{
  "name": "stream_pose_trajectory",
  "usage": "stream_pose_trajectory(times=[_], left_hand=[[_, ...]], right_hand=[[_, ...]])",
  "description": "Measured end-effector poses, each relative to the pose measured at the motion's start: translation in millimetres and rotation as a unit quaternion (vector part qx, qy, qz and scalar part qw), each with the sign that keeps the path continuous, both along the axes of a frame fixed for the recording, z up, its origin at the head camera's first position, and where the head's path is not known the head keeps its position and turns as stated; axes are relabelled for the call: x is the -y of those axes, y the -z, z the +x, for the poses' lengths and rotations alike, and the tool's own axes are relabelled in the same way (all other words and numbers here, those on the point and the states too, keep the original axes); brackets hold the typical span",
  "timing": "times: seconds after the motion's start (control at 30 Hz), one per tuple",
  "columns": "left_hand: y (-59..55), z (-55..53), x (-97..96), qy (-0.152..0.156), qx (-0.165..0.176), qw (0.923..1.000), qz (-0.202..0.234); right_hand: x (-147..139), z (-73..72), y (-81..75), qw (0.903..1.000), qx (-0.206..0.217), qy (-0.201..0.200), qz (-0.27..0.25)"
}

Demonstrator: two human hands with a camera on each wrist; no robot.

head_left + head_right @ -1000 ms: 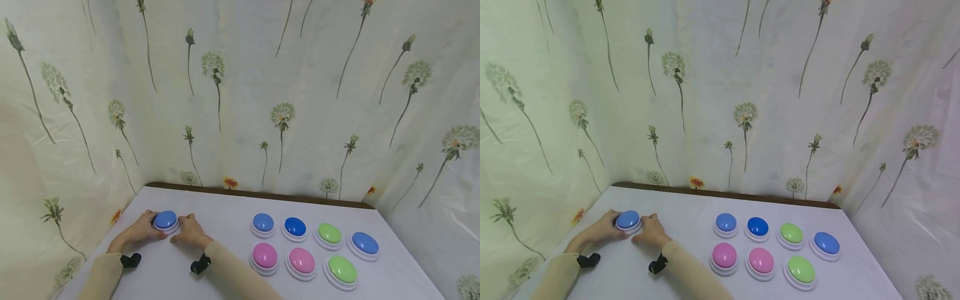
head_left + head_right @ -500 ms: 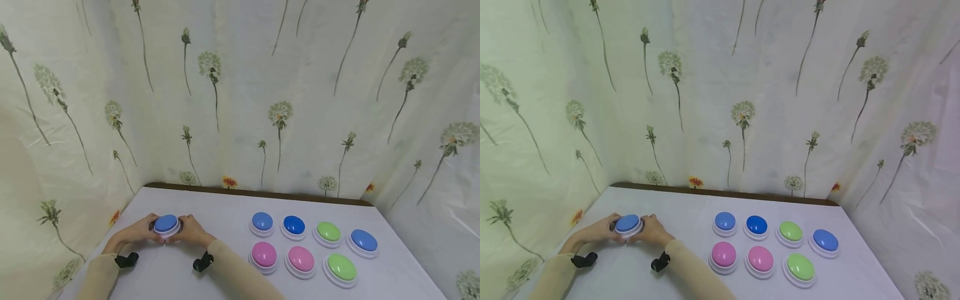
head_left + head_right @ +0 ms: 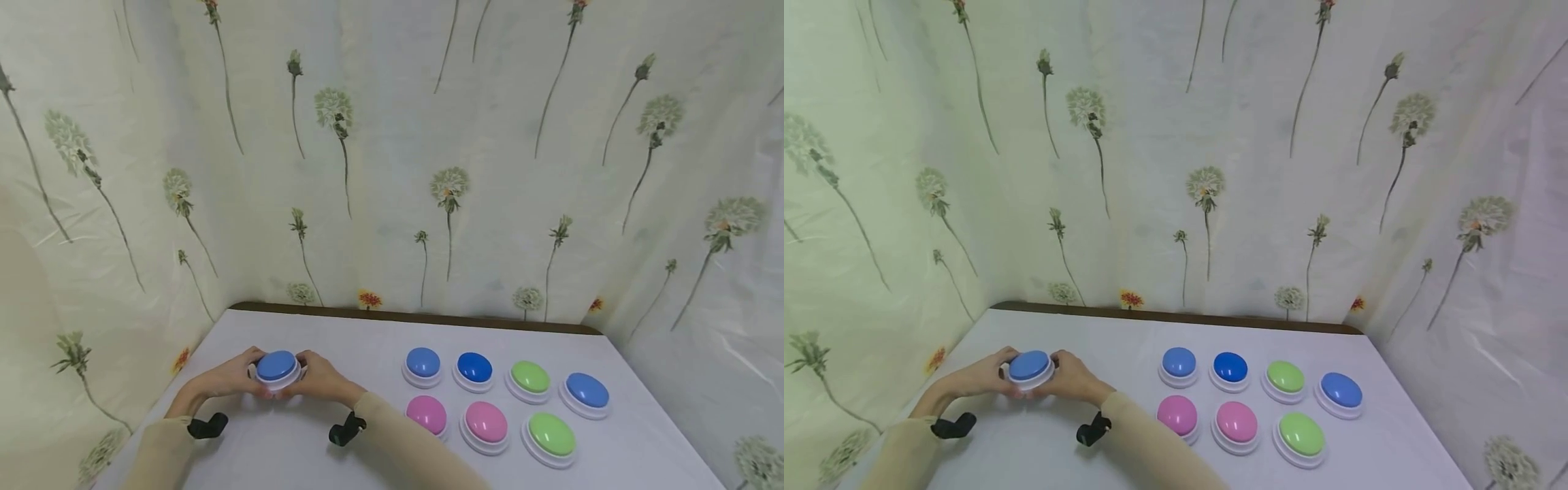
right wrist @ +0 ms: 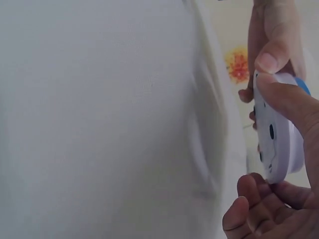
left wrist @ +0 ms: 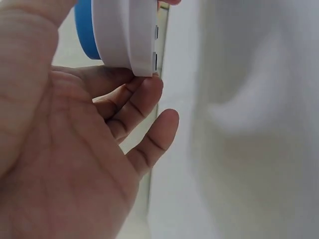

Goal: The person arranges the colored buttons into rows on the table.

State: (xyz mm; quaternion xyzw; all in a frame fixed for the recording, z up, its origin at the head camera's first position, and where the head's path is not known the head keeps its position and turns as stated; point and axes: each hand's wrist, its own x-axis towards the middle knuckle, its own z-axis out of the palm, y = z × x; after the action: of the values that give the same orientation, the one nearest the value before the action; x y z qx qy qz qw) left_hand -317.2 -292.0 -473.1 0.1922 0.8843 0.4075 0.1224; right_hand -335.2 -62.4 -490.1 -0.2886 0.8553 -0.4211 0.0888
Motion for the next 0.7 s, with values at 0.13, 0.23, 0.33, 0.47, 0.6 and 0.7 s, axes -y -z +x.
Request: stream_pose_trajectory(times=[0.13, 0.23, 0.33, 0.47, 0.6, 0.7], left_hand=[[-11.3, 5.6, -13.7, 0.018, -0.019, 0.9996, 0.008], [-19.1, 9.4, -25.3, 0.029, -0.034, 0.9989, 0.012], [-27.8, 14.1, -40.2, 0.043, -0.047, 0.9979, 0.009], [-41.4, 21.6, -66.2, 0.070, -0.064, 0.9955, 0.001], [-55.4, 33.6, -94.7, 0.104, -0.075, 0.9917, -0.007], [-62.9, 44.8, -117.6, 0.133, -0.083, 0.9874, -0.019]], right_hand=[[-15.4, 4.2, -9.8, 0.9997, -0.008, -0.011, -0.019], [-29.3, 8.6, -17.8, 0.9995, -0.014, -0.019, -0.020], [-47.0, 14.8, -25.6, 0.9991, -0.023, -0.030, -0.017], [-75.3, 26.4, -37.1, 0.9979, -0.038, -0.048, -0.019], [-104.2, 44.6, -47.1, 0.9973, -0.048, -0.054, -0.009], [-126.9, 63.1, -51.8, 0.9983, -0.044, -0.038, 0.009]])
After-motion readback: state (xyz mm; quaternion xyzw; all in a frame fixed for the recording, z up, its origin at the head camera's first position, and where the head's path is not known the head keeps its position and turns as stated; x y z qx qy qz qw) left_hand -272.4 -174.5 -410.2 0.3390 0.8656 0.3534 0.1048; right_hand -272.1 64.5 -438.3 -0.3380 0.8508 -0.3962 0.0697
